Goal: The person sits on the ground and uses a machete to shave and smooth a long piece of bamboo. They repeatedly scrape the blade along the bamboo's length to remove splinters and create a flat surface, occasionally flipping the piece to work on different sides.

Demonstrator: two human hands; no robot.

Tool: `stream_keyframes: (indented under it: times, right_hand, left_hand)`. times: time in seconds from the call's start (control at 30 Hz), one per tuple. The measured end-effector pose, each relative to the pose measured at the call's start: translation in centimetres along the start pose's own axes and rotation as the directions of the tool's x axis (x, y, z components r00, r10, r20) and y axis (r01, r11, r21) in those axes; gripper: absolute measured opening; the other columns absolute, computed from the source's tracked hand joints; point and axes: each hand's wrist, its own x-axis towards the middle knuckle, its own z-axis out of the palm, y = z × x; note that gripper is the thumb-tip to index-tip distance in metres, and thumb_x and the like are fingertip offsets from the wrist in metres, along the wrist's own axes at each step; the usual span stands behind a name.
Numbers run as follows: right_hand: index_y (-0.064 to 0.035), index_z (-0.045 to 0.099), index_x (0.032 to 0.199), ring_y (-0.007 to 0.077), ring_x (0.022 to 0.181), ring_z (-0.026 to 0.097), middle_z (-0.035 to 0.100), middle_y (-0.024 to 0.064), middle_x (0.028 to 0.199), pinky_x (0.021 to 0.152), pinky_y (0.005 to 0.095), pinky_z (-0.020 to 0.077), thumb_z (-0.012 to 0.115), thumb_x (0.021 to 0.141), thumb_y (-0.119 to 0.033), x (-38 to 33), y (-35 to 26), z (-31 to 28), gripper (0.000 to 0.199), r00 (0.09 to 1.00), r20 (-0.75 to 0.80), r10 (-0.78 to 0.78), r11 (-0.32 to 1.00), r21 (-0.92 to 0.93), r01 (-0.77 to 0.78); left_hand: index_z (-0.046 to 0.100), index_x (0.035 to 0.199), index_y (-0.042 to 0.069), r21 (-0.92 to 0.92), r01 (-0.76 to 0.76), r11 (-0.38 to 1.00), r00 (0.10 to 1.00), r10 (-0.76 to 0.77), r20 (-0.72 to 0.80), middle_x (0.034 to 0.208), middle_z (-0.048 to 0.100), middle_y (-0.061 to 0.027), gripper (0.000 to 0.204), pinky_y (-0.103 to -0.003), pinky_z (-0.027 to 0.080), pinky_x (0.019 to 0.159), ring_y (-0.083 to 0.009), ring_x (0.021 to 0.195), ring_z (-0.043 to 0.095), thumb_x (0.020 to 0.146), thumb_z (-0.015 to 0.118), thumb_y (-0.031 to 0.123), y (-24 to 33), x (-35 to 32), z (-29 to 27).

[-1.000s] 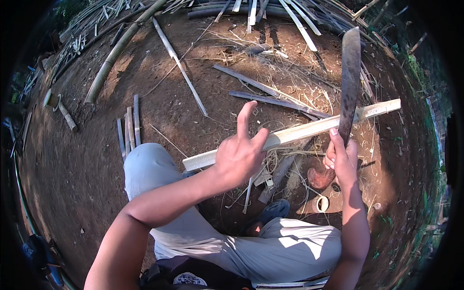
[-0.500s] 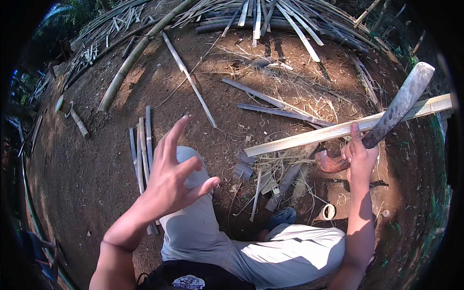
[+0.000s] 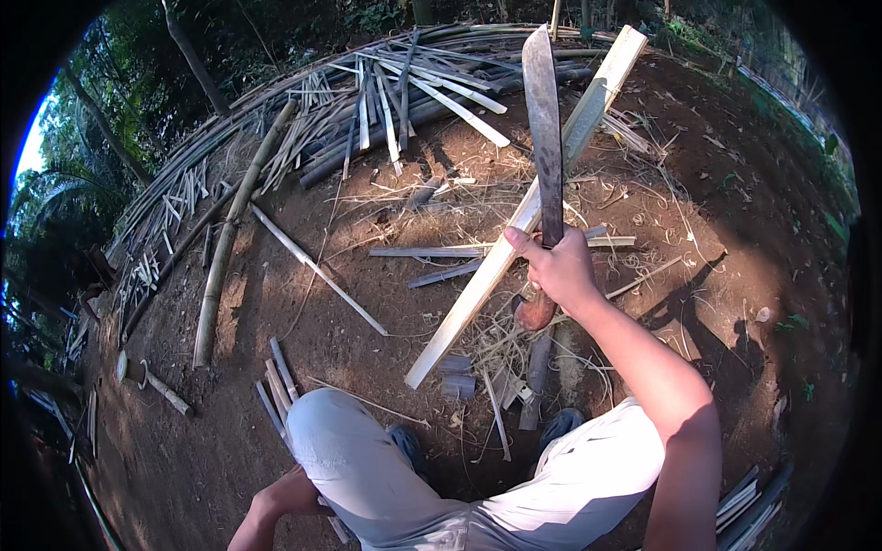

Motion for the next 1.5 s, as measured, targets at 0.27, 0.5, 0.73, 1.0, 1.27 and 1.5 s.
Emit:
stream_keyframes:
  times: [0.27,0.5,0.73,1.0,1.27,1.5]
  right_hand:
    - [-0.0034,0.057,0.063,0.0120,0.051,0.048,0.054,0.0008,0.054,0.053,0.0343,0.0398,0.078,0.083,-0.040,0.1,-1.0,-0.8,0.046,0.999,-0.001,-0.039,0.990,-0.133,0.039]
    - [-0.0026,0.058,0.065,0.0130,0.049,0.045,0.051,0.0003,0.052,0.050,0.0355,0.0383,0.079,0.082,-0.041,-0.3,-1.1,-0.8,0.047,0.998,0.000,-0.059,0.984,-0.165,0.058]
    - [-0.0042,0.059,0.064,0.0129,0.047,0.045,0.050,-0.0006,0.052,0.048,0.0358,0.0368,0.079,0.082,-0.040,-0.8,-2.6,-0.6,0.045,1.000,0.004,0.007,0.994,-0.108,-0.007]
    - [-0.0026,0.061,0.085,0.0046,0.042,0.040,0.048,-0.0048,0.057,0.039,0.0241,0.0320,0.075,0.089,-0.023,-4.9,-6.1,1.5,0.025,0.977,0.198,0.079,0.949,0.286,-0.135]
    - [-0.0055,0.059,0.076,0.0366,0.058,0.064,0.062,0.0139,0.060,0.051,0.0466,0.0484,0.074,0.081,-0.026,-7.0,-1.7,-0.7,0.025,0.921,0.338,-0.195,0.630,-0.676,0.382]
    - [-0.0078,0.062,0.080,0.0334,0.062,0.067,0.065,0.0117,0.068,0.058,0.0439,0.0539,0.076,0.072,-0.021,-9.4,0.7,0.9,0.021,0.786,0.608,-0.107,0.386,-0.703,0.597]
  left_hand:
    - [0.038,0.143,0.006,-0.631,-0.739,-0.237,0.657,-0.045,-0.753,0.146,0.037,-0.0259,0.076,-0.052,0.057,0.081,-0.0382,0.126,0.050,0.091,0.051,0.061,11.1,3.4,-13.2]
    - [0.051,0.121,0.000,-0.881,-0.389,-0.270,0.913,-0.239,-0.330,0.115,0.062,-0.0250,0.060,-0.045,0.052,0.084,-0.0379,0.105,0.062,0.096,0.048,0.054,10.7,11.9,-5.5]
    - [0.055,0.110,0.006,-0.582,-0.262,0.769,0.353,-0.485,-0.800,0.109,0.063,-0.0084,0.031,-0.034,0.045,0.090,-0.0201,0.103,0.060,0.102,0.050,0.036,1.4,16.2,-17.3]
    - [0.048,0.111,0.004,-0.973,-0.202,0.111,0.962,0.209,-0.176,0.078,0.061,-0.0102,0.038,-0.036,0.056,0.067,-0.0209,0.066,0.065,0.103,0.045,0.042,17.7,23.0,-10.8]
    - [0.049,0.107,0.008,-0.997,-0.057,-0.054,0.970,0.233,-0.068,0.073,0.043,-0.0004,0.036,-0.024,0.039,0.046,-0.0086,0.049,0.042,0.105,0.042,0.043,15.0,23.5,-6.5]
    - [0.049,0.106,0.008,-0.991,0.033,-0.133,0.997,0.071,0.024,0.070,0.039,0.0014,0.030,-0.025,0.034,0.046,-0.0087,0.050,0.032,0.105,0.045,0.038,15.0,23.5,-5.8]
